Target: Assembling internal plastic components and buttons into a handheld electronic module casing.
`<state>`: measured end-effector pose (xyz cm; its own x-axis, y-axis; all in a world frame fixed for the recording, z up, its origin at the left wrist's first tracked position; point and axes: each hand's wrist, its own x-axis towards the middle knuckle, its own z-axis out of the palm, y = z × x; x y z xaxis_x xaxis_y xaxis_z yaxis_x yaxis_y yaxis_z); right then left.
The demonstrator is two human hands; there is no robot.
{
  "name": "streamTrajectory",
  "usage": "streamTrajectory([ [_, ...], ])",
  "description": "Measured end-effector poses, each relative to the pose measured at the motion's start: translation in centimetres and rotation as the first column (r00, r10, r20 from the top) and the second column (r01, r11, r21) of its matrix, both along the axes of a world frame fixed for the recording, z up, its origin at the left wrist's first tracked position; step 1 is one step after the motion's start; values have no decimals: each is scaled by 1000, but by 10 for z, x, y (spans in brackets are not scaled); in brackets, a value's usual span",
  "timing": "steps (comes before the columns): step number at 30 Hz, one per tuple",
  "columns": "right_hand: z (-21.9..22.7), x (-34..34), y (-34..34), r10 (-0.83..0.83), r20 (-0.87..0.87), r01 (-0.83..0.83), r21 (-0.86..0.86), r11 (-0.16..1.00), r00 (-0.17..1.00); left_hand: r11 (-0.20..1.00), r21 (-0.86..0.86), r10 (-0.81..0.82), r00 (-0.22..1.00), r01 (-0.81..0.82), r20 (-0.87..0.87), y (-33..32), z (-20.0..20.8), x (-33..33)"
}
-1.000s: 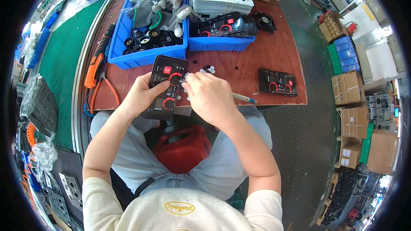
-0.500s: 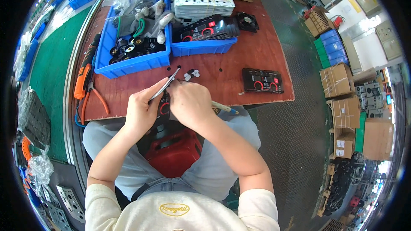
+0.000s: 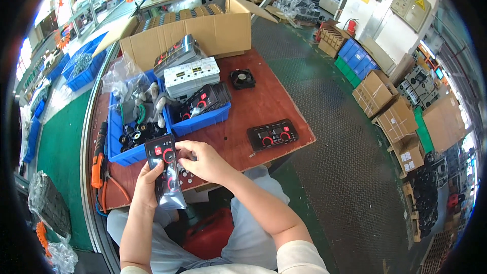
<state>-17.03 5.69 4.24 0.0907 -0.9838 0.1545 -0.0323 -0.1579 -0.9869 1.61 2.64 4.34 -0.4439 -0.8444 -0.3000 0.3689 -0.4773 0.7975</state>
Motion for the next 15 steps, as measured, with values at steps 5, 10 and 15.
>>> streamTrajectory([
  [5, 4, -1, -1, 92, 27, -94, 97, 991, 995, 997, 37, -63, 996, 65, -68, 3, 2, 0],
  [10, 1, -2, 1, -145, -376, 114, -102, 988, 915, 999, -29, -28, 999, 27, -37, 1, 3, 1],
  [15, -23, -1, -3, -296, -823, 147, -258, 955, 484, 989, -142, 43, 999, -41, 9, -7, -7, 9],
])
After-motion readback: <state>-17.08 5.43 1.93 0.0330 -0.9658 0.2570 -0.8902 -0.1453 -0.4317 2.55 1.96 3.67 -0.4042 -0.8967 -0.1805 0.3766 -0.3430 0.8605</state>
